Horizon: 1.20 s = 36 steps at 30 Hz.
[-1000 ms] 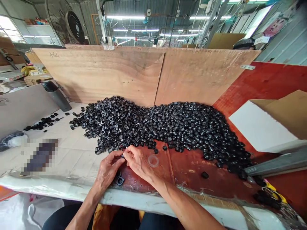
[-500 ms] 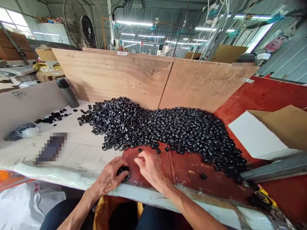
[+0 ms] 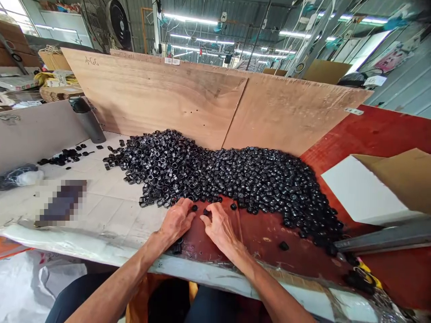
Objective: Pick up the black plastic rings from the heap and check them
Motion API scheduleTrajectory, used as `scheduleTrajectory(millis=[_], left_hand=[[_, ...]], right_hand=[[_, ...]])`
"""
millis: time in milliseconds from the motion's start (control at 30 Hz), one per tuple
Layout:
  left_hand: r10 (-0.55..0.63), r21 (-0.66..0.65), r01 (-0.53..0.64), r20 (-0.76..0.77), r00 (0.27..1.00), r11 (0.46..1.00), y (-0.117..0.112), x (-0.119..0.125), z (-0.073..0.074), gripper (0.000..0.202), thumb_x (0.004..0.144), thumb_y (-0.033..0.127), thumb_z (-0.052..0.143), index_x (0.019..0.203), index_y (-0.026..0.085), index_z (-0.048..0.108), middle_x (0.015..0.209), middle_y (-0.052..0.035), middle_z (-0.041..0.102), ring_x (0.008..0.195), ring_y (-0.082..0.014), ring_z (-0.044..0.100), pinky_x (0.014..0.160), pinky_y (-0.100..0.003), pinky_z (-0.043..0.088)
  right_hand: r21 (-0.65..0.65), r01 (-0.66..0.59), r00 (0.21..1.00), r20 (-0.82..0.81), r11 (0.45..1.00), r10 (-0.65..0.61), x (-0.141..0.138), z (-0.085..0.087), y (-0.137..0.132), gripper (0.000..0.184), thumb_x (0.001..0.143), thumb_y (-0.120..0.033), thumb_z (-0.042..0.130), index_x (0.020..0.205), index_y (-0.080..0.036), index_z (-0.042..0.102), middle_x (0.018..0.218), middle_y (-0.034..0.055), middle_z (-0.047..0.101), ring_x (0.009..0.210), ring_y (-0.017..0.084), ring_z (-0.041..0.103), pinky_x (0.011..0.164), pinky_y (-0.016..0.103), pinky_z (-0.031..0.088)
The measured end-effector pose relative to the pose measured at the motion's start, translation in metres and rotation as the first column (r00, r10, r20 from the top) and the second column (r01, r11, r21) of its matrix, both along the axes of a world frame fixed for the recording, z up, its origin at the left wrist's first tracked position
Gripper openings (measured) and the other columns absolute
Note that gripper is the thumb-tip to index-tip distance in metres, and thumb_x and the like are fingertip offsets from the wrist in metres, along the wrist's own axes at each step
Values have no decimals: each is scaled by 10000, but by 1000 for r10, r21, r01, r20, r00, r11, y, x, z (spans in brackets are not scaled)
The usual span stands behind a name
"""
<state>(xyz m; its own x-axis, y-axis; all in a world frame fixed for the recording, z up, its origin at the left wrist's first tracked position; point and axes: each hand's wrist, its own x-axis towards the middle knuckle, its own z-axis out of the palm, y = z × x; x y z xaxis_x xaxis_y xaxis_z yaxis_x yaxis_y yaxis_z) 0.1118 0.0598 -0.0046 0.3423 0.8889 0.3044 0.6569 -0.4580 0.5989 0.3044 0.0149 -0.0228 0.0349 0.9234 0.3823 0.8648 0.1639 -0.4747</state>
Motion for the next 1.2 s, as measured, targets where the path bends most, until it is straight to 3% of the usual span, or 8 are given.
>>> scheduleTrajectory(millis=[100, 233, 467, 667, 867, 1000, 1100, 1200], left_hand=[[177, 36, -177, 10, 984, 983, -4, -23, -6, 152, 874, 168, 665, 994, 240, 606, 861, -14, 699, 771, -222, 699, 734, -334, 550], [268, 50, -267, -20, 963, 962, -1, -44, -7, 243, 881, 223, 703, 1111, 217, 625, 798, 3, 670, 728, -220, 688, 706, -335, 545], [250, 58, -248, -28, 968, 967, 7, -39, -11, 217, 903, 167, 672, 1107, 234, 695, 866, -9, 663, 769, -203, 693, 754, -324, 569], [208, 84, -205, -31, 978, 975, -1, -42, -15, 175, 943, 204, 652, 1084, 245, 747, 1059, -38, 679, 854, -185, 722, 798, -304, 598], [108, 71, -104, -46, 993, 992, 0, -41, -10, 196, 969, 178, 590, 1074, 243, 742, 1247, -57, 730, 1014, -217, 754, 893, -326, 612], [73, 45, -74, 10, 997, 996, -2, -40, -8, 201, 928, 147, 592, 1065, 251, 694, 1098, -37, 762, 937, -201, 752, 862, -323, 606], [118, -26, -117, 53, 992, 993, -5, -39, -3, 235, 895, 167, 619, 1117, 241, 640, 845, 7, 733, 754, -187, 722, 762, -315, 593], [139, -117, -127, 108, 984, 985, -8, -38, 4, 213, 876, 200, 623, 1085, 239, 613, 803, 24, 721, 706, -175, 714, 705, -298, 580]], right_hand=[[-12, -10, 998, 60, 1000, 11, -15, 10, 4, 283, 865, -217, 779, 1103, -183, 631, 1118, 125, 624, 917, 277, 646, 756, 376, 540], [-74, -83, 986, 142, 994, 93, -30, 18, 19, 38, 945, -208, 711, 981, -203, 703, 1052, 100, 636, 818, 242, 626, 713, 363, 528], [101, -249, 965, -65, 963, 256, -36, 5, 30, 154, 908, -112, 733, 1017, -209, 783, 1077, 103, 675, 1009, 271, 612, 910, 406, 548], [86, -329, 900, -274, 941, 340, -26, 13, 34, 229, 903, -96, 726, 1074, -238, 785, 1098, 57, 764, 1063, 252, 631, 983, 407, 519], [-33, -387, 802, -506, 922, 318, -28, 27, 32, 246, 900, -138, 683, 1091, -246, 795, 1079, 30, 766, 876, 174, 692, 809, 301, 562], [-40, -419, 727, -613, 907, 309, -30, 31, 30, 230, 872, -182, 679, 1060, -223, 806, 1052, 41, 743, 806, 157, 678, 695, 264, 560], [-30, -404, 734, -608, 914, 304, -29, 30, 31, 265, 841, -179, 680, 1073, -225, 801, 1070, 44, 746, 846, 163, 671, 754, 280, 560], [-104, -374, 743, -628, 922, 231, -27, 27, 32, 278, 834, -205, 697, 1105, -217, 761, 962, 22, 748, 798, 165, 666, 744, 288, 552]])
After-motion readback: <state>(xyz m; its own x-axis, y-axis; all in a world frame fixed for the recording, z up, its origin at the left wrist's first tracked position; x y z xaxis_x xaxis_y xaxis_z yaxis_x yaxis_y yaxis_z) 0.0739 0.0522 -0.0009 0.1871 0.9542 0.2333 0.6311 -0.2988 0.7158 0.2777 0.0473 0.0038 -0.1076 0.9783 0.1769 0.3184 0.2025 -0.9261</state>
